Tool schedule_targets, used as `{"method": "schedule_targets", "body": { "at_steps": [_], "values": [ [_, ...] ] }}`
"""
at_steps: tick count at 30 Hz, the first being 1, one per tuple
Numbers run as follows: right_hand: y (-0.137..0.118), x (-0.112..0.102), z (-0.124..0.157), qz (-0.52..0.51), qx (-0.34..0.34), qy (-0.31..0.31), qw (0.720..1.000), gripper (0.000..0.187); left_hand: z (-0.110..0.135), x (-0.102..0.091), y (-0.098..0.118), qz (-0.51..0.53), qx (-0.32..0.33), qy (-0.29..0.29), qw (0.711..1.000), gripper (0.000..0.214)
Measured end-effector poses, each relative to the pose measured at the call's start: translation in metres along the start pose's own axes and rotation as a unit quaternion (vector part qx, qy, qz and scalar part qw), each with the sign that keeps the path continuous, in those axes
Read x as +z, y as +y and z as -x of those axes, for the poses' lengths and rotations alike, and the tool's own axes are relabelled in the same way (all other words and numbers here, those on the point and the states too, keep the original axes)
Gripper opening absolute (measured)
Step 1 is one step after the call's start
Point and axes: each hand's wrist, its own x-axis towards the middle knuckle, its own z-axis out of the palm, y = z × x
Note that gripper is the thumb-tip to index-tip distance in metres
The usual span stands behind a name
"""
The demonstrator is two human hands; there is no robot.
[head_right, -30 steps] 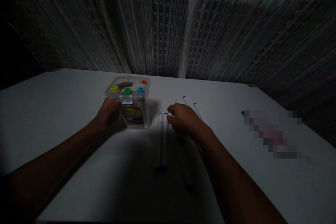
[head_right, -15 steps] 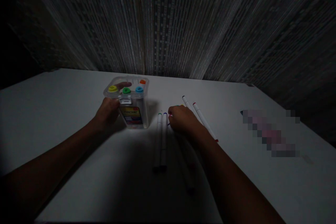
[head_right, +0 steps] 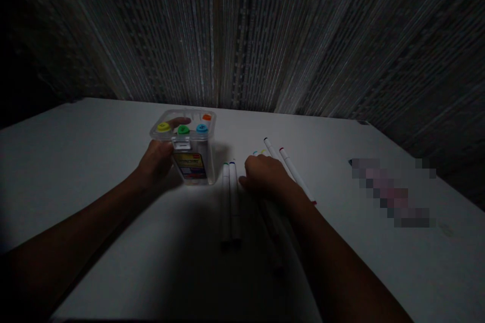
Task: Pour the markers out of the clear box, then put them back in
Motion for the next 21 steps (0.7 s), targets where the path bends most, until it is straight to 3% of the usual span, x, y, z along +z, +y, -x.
{"method": "schedule_targets", "body": {
  "at_steps": [10,21],
  "values": [
    [0.013,0.005,-0.008,-0.044,0.077,0.081,0.993,0.031,-0.002,0.0,-0.003,-0.007,0.009,0.001,1.0,0.064],
    [0.017,0.009,-0.009,-0.072,0.025,0.057,0.995,0.04,-0.002,-0.001,-0.003,-0.017,0.001,-0.001,1.0,0.063]
  ]
}}
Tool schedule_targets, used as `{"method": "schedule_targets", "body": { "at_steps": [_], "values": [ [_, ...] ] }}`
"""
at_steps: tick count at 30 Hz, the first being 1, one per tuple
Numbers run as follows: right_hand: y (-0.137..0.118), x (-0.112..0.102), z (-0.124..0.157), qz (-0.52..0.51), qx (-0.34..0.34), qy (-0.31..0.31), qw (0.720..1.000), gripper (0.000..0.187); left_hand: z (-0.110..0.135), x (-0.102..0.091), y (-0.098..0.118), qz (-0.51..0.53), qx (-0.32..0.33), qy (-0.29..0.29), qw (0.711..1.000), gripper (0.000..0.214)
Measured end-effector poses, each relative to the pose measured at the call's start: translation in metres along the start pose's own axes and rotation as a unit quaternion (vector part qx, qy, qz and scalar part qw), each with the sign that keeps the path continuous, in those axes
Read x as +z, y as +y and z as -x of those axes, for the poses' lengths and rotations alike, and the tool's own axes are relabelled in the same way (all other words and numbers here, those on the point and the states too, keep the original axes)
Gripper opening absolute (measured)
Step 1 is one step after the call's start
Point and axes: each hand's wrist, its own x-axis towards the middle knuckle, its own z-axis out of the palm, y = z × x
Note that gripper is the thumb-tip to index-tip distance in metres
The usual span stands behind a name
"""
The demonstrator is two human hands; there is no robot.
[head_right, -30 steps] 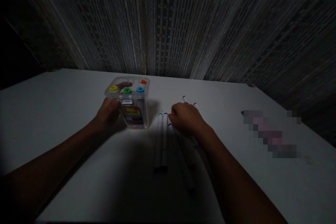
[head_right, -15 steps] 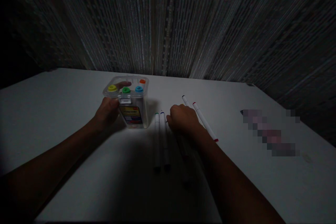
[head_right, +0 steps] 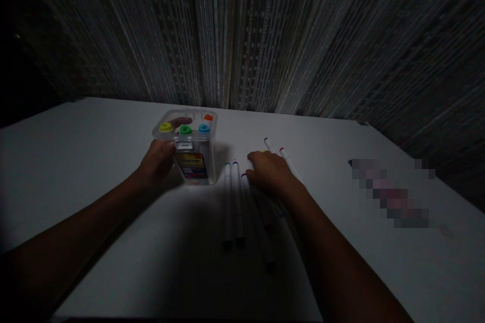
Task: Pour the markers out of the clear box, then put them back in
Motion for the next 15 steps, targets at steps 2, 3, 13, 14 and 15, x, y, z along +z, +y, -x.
{"method": "schedule_targets", "body": {
  "at_steps": [2,3,13,14,15],
  "values": [
    [-0.0005,-0.0015,0.0005,-0.002,-0.004,-0.012,1.0,0.038,-0.0001,0.0002,0.0007,-0.005,0.002,0.001,1.0,0.063],
    [-0.0005,-0.0029,0.0008,-0.005,-0.004,-0.016,1.0,0.035,-0.0002,0.0001,0.0008,-0.006,0.003,0.0,1.0,0.063],
    [0.0078,-0.0024,-0.0023,0.023,0.076,0.012,0.997,0.035,0.0005,0.0004,0.0011,-0.004,0.001,0.001,1.0,0.061],
    [0.0077,-0.0008,-0.0029,0.024,0.072,0.004,0.997,0.035,0.0003,0.0008,0.0017,-0.002,0.003,-0.001,1.0,0.062],
    [0.0076,0.0002,-0.0034,0.025,0.066,-0.004,0.997,0.036,0.0001,0.0012,0.0022,0.002,0.004,-0.001,1.0,0.063]
  ]
}}
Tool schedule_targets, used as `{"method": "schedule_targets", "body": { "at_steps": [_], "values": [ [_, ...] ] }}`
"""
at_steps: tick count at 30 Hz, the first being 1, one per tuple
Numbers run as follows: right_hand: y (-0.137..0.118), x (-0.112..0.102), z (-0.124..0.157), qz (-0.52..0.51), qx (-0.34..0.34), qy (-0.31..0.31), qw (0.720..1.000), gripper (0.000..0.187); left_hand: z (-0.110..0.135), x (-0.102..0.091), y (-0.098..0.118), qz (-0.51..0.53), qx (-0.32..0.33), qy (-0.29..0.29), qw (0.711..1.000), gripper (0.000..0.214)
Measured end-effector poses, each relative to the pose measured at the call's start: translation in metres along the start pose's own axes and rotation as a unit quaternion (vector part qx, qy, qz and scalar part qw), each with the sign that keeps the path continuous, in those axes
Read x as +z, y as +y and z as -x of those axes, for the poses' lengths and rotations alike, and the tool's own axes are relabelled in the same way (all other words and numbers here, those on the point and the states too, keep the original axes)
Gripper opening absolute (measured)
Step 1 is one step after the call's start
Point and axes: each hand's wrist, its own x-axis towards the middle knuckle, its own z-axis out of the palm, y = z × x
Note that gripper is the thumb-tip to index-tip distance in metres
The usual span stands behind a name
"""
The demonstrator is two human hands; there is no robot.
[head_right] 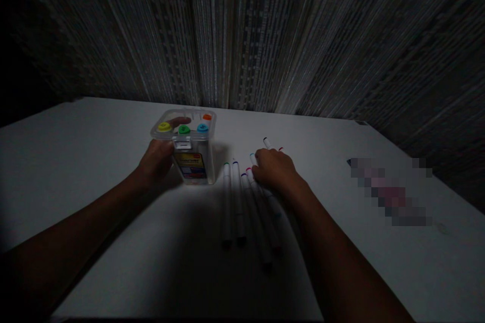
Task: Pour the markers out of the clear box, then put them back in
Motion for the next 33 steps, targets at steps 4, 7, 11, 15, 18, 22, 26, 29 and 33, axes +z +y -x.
{"method": "schedule_targets", "body": {
  "at_steps": [4,7,11,15,18,22,26,29,33],
  "values": [
    [0.003,-0.001,-0.001,-0.013,0.008,0.026,1.0,0.036,-0.001,0.001,0.0,0.006,-0.001,0.002,1.0,0.064],
    [0.011,-0.004,-0.003,-0.004,0.049,0.086,0.995,0.035,-0.001,0.0,-0.001,0.002,-0.005,-0.001,1.0,0.064],
    [0.02,-0.004,-0.006,0.022,0.09,0.075,0.993,0.035,-0.001,0.0,-0.002,-0.003,-0.006,-0.004,1.0,0.064],
    [0.017,-0.001,-0.007,0.012,0.064,0.033,0.997,0.035,-0.001,0.0,-0.001,0.001,-0.01,-0.003,1.0,0.064],
    [0.013,0.0,-0.006,-0.025,0.004,0.018,1.0,0.036,-0.001,0.001,0.0,0.006,-0.006,0.002,1.0,0.064],
    [0.017,-0.003,-0.007,-0.044,0.0,0.083,0.996,0.033,-0.001,0.001,-0.001,-0.004,-0.003,0.001,1.0,0.064],
    [0.026,-0.004,-0.009,-0.012,0.088,0.122,0.989,0.037,-0.001,-0.002,-0.004,-0.011,-0.006,0.005,1.0,0.061],
    [0.03,0.0,-0.011,0.01,0.102,0.062,0.993,0.032,-0.002,-0.004,-0.006,-0.009,-0.005,0.005,1.0,0.059],
    [0.029,0.005,-0.015,-0.006,0.072,0.043,0.996,0.037,-0.002,-0.004,-0.008,-0.009,-0.003,0.005,1.0,0.059]
  ]
}}
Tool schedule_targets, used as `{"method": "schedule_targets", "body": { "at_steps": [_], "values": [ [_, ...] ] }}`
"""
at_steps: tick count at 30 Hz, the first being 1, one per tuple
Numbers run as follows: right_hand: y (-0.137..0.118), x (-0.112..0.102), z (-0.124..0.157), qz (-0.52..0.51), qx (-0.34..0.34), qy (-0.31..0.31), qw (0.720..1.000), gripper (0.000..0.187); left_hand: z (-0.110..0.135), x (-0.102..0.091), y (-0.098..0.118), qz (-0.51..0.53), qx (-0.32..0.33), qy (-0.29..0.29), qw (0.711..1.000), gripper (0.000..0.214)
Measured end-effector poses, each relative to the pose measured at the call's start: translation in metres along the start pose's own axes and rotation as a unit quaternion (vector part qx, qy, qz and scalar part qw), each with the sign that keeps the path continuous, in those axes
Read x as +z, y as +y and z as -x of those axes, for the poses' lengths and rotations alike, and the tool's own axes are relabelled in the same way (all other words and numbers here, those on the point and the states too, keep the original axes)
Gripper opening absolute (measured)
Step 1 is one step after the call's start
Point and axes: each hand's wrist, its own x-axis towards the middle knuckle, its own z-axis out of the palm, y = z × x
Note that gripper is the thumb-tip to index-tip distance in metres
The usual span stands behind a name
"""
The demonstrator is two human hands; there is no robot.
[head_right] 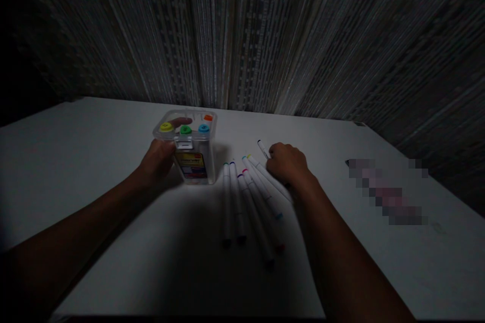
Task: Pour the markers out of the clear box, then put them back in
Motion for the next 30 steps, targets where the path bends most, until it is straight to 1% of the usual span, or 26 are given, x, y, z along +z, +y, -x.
{"method": "schedule_targets", "body": {
  "at_steps": [2,4,6,8,9,11,14,17,19,23,26,30],
  "values": [
    [-0.002,0.001,-0.001,-0.03,-0.03,-0.002,0.999,0.04,0.0,0.0,0.0,0.002,0.001,0.002,1.0,0.06],
    [-0.002,-0.002,-0.001,-0.057,-0.045,0.008,0.997,0.038,0.0,0.0,0.0,0.001,0.002,0.006,1.0,0.061],
    [-0.001,-0.005,0.0,-0.063,-0.024,0.04,0.997,0.037,0.0,0.0,0.0,-0.001,0.002,0.009,1.0,0.061],
    [0.002,-0.008,0.001,-0.046,0.017,0.07,0.996,0.037,-0.001,0.0,0.0,0.0,0.004,0.009,1.0,0.061],
    [0.004,-0.008,0.001,-0.033,0.037,0.074,0.996,0.037,-0.001,0.001,0.0,0.002,0.004,0.007,1.0,0.06],
    [0.009,-0.007,0.0,-0.01,0.061,0.06,0.996,0.037,-0.001,0.002,0.001,0.007,0.002,0.003,1.0,0.06],
    [0.012,-0.002,-0.003,0.011,0.068,0.014,0.997,0.036,0.0,0.004,0.003,0.022,0.003,-0.002,1.0,0.063],
    [0.011,0.001,-0.006,0.018,0.039,-0.027,0.999,0.036,0.0,0.005,0.004,0.027,0.003,-0.003,1.0,0.065],
    [0.009,0.002,-0.006,0.007,0.006,-0.036,0.999,0.036,0.0,0.004,0.004,0.025,-0.001,0.0,1.0,0.064],
    [0.006,0.0,-0.006,-0.029,-0.04,-0.015,0.999,0.038,0.0,0.003,0.002,0.018,-0.007,0.003,1.0,0.063],
    [0.005,-0.001,-0.004,-0.055,-0.054,0.002,0.997,0.038,0.0,0.003,0.003,0.026,-0.005,-0.002,1.0,0.065],
    [0.003,-0.003,-0.002,-0.069,-0.072,0.012,0.995,0.032,0.0,0.005,0.005,0.026,-0.009,-0.006,1.0,0.07]
  ]
}}
